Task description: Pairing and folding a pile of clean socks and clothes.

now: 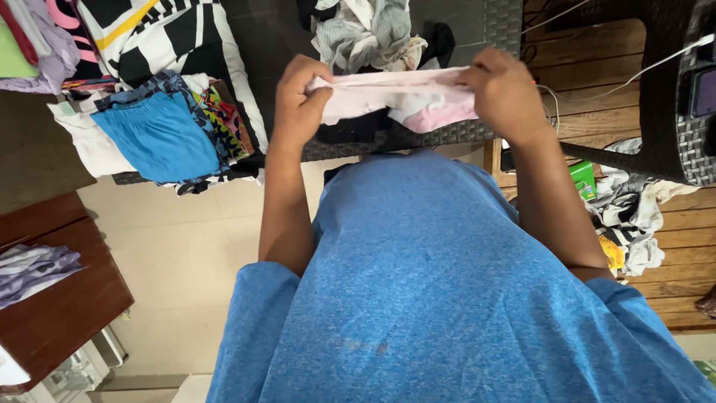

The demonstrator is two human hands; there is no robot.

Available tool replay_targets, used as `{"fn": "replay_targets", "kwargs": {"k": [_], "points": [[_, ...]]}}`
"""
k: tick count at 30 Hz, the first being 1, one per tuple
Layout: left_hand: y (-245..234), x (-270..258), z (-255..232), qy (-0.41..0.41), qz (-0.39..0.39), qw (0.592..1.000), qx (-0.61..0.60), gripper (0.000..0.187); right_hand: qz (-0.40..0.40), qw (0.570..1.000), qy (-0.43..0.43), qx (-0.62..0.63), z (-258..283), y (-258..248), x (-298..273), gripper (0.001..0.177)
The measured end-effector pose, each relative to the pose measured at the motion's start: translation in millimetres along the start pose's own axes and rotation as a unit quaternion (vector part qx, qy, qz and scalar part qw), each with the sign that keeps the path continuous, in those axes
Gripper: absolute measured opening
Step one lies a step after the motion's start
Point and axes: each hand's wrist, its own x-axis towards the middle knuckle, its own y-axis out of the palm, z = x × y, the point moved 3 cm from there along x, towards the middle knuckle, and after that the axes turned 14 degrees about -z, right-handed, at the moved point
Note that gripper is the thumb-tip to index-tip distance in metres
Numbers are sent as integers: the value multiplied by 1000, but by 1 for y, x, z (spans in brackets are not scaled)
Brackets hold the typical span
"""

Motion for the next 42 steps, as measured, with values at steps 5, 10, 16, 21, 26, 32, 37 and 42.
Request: {"fn": "replay_targets", "kwargs": {"k": [5,10,16,21,26,32,37,42], "points": [[-10,4,-2,10,-13,999,31,20,-23,999,2,-39,-13,-9,-1,17],[-17,5,-5,58,-33,992,108,18,-25,971,47,234,-24,-7,-13,20],[-24,6,-16,114,-64,971,202,19,-1,998,12,67,-5,-22,0,25],[-19,-4,0,111,-38,975,188,20,-25,1000,-2,-16,-14,-13,-8,16],[-15,-10,14,18,22,993,111,22,-72,988,88,101,-39,-4,-25,9],[-9,-22,42,-243,74,947,-199,19,-76,903,241,348,-47,-11,-34,6],[25,-19,65,-357,-82,858,-360,21,-105,803,341,478,-46,19,-32,20],[78,-33,41,-317,-88,904,-274,21,-83,817,382,424,-10,42,-24,19]]}}
